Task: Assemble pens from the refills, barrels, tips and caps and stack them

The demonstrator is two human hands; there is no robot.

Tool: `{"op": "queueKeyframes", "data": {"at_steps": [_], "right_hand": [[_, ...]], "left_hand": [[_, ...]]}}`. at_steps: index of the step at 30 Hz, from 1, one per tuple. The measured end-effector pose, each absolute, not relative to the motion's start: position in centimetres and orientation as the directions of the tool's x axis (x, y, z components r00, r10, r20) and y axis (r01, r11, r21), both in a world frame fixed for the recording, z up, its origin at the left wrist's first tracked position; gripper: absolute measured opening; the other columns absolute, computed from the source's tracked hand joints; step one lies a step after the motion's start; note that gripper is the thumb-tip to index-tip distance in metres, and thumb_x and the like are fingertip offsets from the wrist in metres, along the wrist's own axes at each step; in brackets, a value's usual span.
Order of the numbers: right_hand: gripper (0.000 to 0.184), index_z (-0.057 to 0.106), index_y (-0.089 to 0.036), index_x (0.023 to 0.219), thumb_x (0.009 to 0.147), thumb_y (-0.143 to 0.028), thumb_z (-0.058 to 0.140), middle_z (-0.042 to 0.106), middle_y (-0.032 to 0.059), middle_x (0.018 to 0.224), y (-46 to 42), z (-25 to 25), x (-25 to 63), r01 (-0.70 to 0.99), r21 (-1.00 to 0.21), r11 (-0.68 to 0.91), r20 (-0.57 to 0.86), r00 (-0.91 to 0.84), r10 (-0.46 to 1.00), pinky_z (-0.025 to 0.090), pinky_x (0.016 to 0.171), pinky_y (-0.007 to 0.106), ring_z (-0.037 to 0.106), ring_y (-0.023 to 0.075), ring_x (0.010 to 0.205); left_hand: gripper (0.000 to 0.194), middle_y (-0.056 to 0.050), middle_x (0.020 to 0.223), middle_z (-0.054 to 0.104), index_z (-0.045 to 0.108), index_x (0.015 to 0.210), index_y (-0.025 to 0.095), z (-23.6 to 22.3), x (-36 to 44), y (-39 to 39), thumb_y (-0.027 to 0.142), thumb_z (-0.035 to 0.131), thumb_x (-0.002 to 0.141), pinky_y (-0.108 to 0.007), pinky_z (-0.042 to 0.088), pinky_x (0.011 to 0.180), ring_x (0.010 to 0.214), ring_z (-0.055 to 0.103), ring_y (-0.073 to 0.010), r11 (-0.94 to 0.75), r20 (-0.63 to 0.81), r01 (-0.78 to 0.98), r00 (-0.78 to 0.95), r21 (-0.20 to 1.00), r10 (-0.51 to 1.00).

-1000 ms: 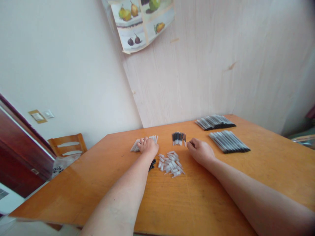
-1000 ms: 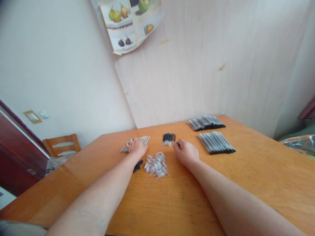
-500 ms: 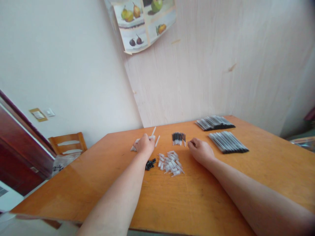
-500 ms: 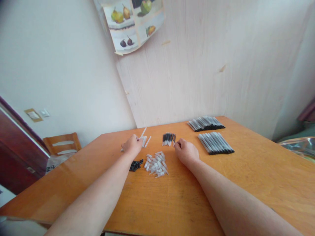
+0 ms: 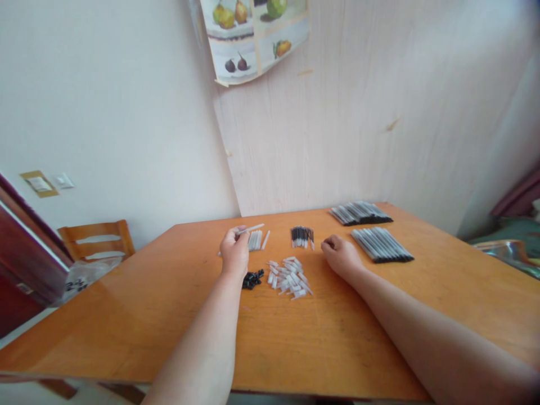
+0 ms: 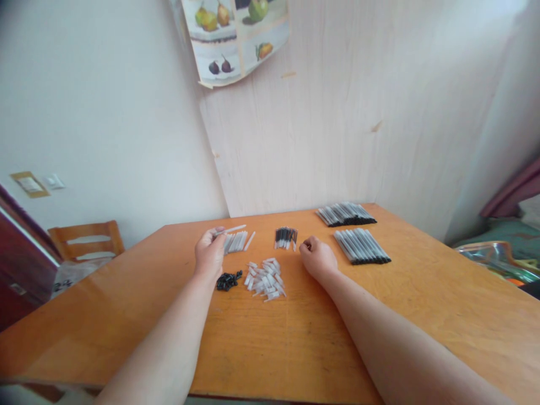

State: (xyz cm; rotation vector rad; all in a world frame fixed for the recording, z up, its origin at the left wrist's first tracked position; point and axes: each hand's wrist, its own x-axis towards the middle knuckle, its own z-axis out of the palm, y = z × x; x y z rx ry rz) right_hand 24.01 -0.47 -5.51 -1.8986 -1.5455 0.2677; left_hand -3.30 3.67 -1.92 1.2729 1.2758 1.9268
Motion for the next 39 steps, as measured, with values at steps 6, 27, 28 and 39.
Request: {"op": "queueKeyframes", "data": {"at_steps": [6,27,28,39], "right_hand": [[0.025,0.068,-0.018,0.094,0.084,-0.031,0.049,0.071,0.0080,0.089,-0.3,-5.6,24.0,0.794,-0.596,-0.118,0.209,0.295,0.932,0.039,0.067,0.024,0.063,0.0195,0.086],[0.036,0.068,-0.021,0.100,0.082,-0.046,0.050,0.070,0.0139,0.108,3.4,-4.2,21.6,0.876,-0.371,-0.308,0.055,0.351,0.935,0.049,0.075,0.038,0.066,0.0301,0.101],[0.036,0.068,-0.021,0.100,0.082,-0.046,0.050,0.070,0.0142,0.108,3.4,-4.1,21.5,0.881,-0.364,-0.303,0.057,0.346,0.937,0.049,0.076,0.038,0.065,0.0305,0.102],[0.034,0.071,-0.019,0.095,0.084,-0.042,0.049,0.071,0.0155,0.103,3.3,-3.8,21.9,0.858,-0.404,-0.318,0.078,0.378,0.922,0.047,0.070,0.034,0.066,0.0290,0.096]], "left_hand": [[0.035,-0.001,0.076,0.063,0.068,0.097,0.015,-0.9,-4.3,3.6,0.035,0.066,0.069,-0.021,0.044,0.064,0.068,0.055,-0.0110,-0.468,0.418,-0.010,-0.433,0.884,0.799],[0.034,0.003,0.061,0.056,0.061,0.090,0.016,-0.6,-4.5,3.4,0.049,0.060,0.081,-0.018,0.041,0.047,0.049,0.051,-0.0077,-0.426,0.279,-0.174,-0.532,0.888,0.799],[0.036,0.004,0.060,0.055,0.062,0.092,0.016,-0.6,-4.6,3.4,0.050,0.061,0.080,-0.019,0.041,0.047,0.048,0.049,-0.0073,-0.410,0.248,-0.213,-0.529,0.887,0.811],[0.030,0.004,0.061,0.055,0.060,0.098,0.017,-0.7,-4.4,3.1,0.041,0.061,0.081,-0.016,0.030,0.038,0.040,0.042,-0.0046,-0.291,0.158,-0.301,-0.398,0.908,0.903]]}}
